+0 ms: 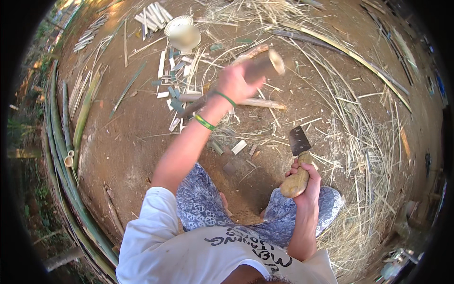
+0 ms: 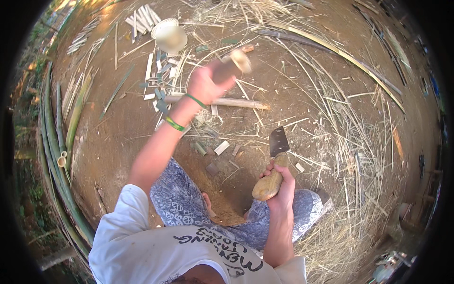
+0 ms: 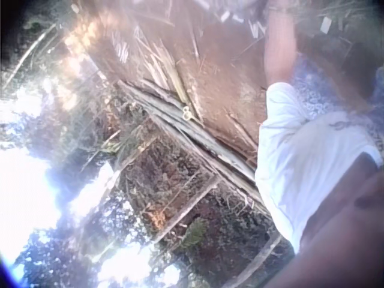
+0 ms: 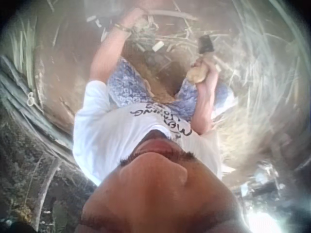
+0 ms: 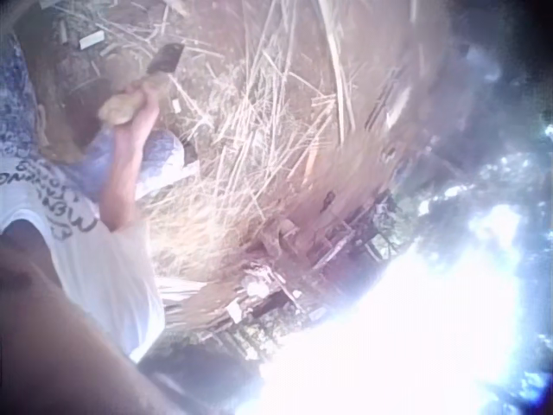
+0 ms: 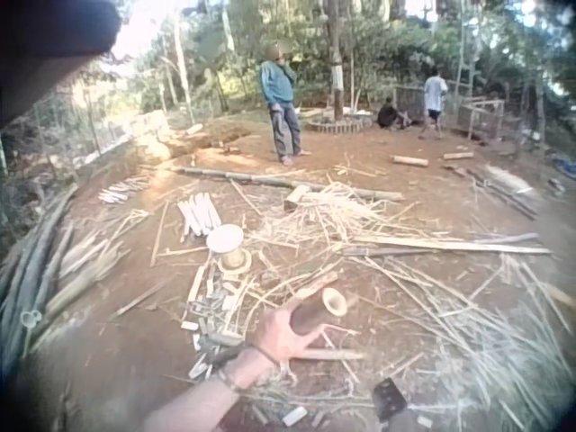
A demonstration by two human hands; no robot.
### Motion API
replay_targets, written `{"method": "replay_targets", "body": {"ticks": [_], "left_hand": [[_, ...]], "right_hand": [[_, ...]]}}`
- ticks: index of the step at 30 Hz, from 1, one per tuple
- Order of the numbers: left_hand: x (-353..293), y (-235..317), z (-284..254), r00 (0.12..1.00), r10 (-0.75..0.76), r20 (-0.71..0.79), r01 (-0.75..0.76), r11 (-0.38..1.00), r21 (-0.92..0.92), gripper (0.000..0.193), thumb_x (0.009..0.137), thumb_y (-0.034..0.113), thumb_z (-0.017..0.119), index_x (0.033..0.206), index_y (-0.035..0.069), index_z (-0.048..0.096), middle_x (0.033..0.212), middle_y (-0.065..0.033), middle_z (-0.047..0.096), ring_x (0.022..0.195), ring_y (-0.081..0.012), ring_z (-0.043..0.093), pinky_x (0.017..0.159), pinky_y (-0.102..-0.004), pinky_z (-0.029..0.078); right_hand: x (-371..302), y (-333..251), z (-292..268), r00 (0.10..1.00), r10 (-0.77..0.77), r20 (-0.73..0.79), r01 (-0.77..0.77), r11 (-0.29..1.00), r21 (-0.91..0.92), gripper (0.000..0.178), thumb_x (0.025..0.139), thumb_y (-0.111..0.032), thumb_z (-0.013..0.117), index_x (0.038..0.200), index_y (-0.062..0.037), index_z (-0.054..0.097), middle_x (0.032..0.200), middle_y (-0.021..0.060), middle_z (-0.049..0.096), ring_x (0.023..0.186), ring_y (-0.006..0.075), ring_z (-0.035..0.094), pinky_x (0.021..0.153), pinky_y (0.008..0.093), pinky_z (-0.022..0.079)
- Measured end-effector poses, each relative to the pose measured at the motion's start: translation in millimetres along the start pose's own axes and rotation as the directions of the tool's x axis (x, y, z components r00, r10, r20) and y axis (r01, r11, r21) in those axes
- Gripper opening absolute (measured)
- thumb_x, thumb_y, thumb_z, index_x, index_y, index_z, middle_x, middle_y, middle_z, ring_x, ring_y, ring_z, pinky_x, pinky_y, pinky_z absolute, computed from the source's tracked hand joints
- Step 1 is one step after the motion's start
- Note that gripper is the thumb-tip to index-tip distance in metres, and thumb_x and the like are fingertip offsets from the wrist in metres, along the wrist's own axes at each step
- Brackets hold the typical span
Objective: The person walks through a cluttered outdoor area and sits on the ground. They use a machete to split a long bamboo pole into thin strips, repeatedly striking the pole against a wooden block to separate the layers.
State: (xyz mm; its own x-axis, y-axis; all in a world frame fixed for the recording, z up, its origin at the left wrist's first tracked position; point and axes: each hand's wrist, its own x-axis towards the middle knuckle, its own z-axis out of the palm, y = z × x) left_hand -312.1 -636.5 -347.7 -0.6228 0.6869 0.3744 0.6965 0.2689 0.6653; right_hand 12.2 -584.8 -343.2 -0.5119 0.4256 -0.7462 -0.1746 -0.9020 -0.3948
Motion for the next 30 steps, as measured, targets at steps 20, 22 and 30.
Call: {"method": "replay_targets", "body": {"ticks": [20,22,30], "left_hand": [[-56,-212,-2,-0.075,-0.984,-0.161,0.253,0.137,-0.958,0.096,0.076,0.070,0.067,0.131,-0.006,0.047,0.105,-0.0131,0.063,0.087,-0.0246,0.064,0.079,-0.0393,0.055],[-94,-241,29,-0.271,-0.961,-0.047,0.374,-0.060,-0.925,0.099,0.075,0.070,0.067,0.132,-0.008,0.048,0.120,-0.0166,0.062,0.096,-0.0289,0.065,0.085,-0.0420,0.054],[-181,-310,48,-0.396,-0.876,-0.274,0.794,-0.177,-0.582,0.084,0.078,0.060,0.068,0.131,-0.003,0.051,0.133,-0.0202,0.053,0.119,-0.0340,0.056,0.099,-0.0484,0.047]], "right_hand": [[-40,2,1,0.974,-0.214,-0.079,0.222,0.967,0.126,0.036,0.083,-0.013,0.057,0.116,0.0020,0.049,0.087,0.0060,0.054,0.074,0.0153,0.055,0.075,0.0355,0.050],[-43,3,-1,0.978,-0.192,-0.080,0.201,0.970,0.137,0.037,0.083,-0.012,0.055,0.116,0.0025,0.049,0.087,0.0060,0.053,0.075,0.0156,0.055,0.075,0.0360,0.051],[-44,12,-11,0.982,-0.151,-0.115,0.163,0.982,0.098,0.045,0.083,-0.012,0.055,0.123,0.0070,0.047,0.091,0.0093,0.054,0.077,0.0176,0.055,0.077,0.0358,0.050]]}}
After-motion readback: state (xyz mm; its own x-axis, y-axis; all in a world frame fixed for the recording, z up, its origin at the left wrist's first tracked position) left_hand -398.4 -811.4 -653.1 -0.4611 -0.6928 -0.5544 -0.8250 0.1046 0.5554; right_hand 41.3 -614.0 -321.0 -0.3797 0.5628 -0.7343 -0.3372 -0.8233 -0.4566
